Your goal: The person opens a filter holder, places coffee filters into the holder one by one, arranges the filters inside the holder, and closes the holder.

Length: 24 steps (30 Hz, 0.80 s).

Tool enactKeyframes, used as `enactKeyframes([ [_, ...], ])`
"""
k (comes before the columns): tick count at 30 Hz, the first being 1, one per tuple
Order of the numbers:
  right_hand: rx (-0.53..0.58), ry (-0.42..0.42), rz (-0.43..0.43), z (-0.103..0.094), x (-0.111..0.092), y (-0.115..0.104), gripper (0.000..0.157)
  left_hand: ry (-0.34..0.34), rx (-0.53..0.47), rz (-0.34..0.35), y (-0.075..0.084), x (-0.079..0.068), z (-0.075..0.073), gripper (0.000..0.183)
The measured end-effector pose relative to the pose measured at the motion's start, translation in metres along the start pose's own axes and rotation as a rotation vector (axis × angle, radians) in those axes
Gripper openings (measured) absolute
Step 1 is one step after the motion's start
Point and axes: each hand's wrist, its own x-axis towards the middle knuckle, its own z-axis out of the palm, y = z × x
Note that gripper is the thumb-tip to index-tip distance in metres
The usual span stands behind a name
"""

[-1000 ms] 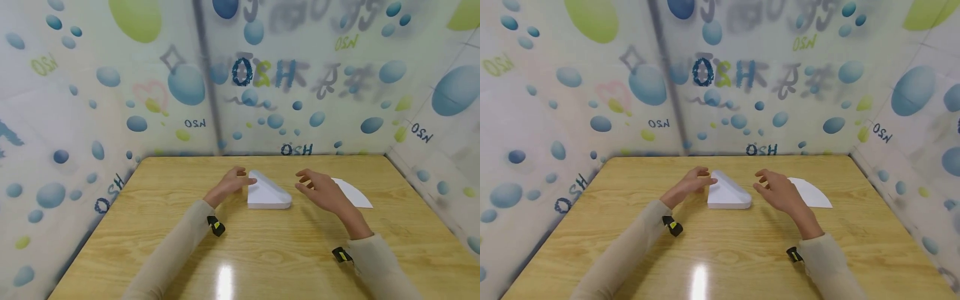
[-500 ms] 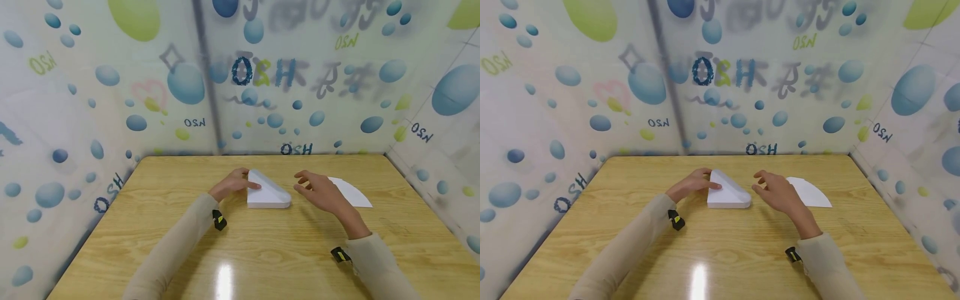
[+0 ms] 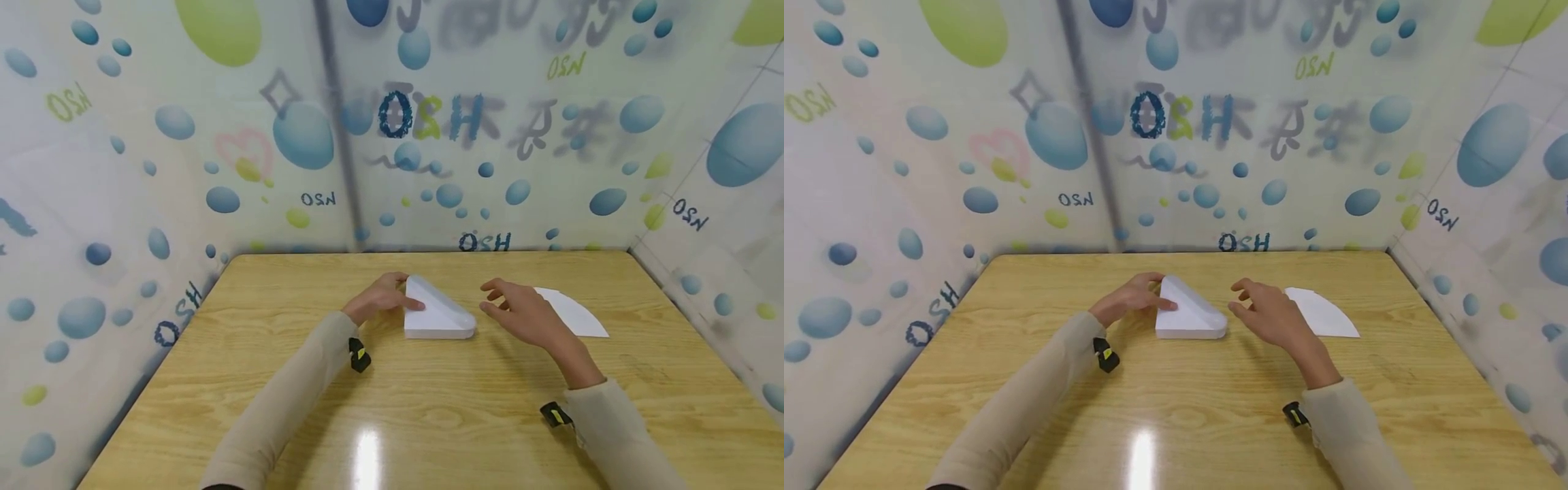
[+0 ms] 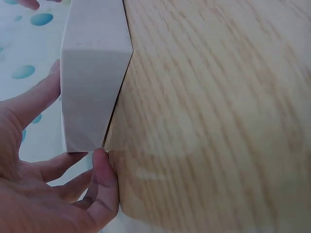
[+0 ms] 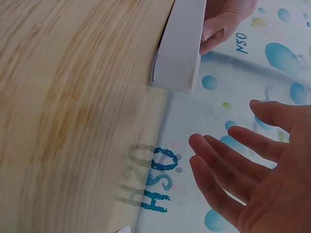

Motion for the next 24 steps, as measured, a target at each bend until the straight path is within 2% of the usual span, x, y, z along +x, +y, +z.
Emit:
enactKeyframes([
  [9, 0.0, -0.019, 0.013, 0.0013, 0.0005, 0.0, 0.043, 0.03, -0.059, -0.009, 0.0017, -0.0005, 0.0052, 0.079],
  [17, -0.01, -0.015, 0.019, 0.0004, -0.0006, -0.0001, 0.042, 0.071, -0.077, 0.022, 0.0012, -0.0036, 0.0064, 0.074],
  [24, -0.002, -0.024, 0.019, 0.0006, 0.0, 0.0008, 0.043, 0.056, -0.095, 0.024, -0.0005, -0.0016, 0.0058, 0.074],
])
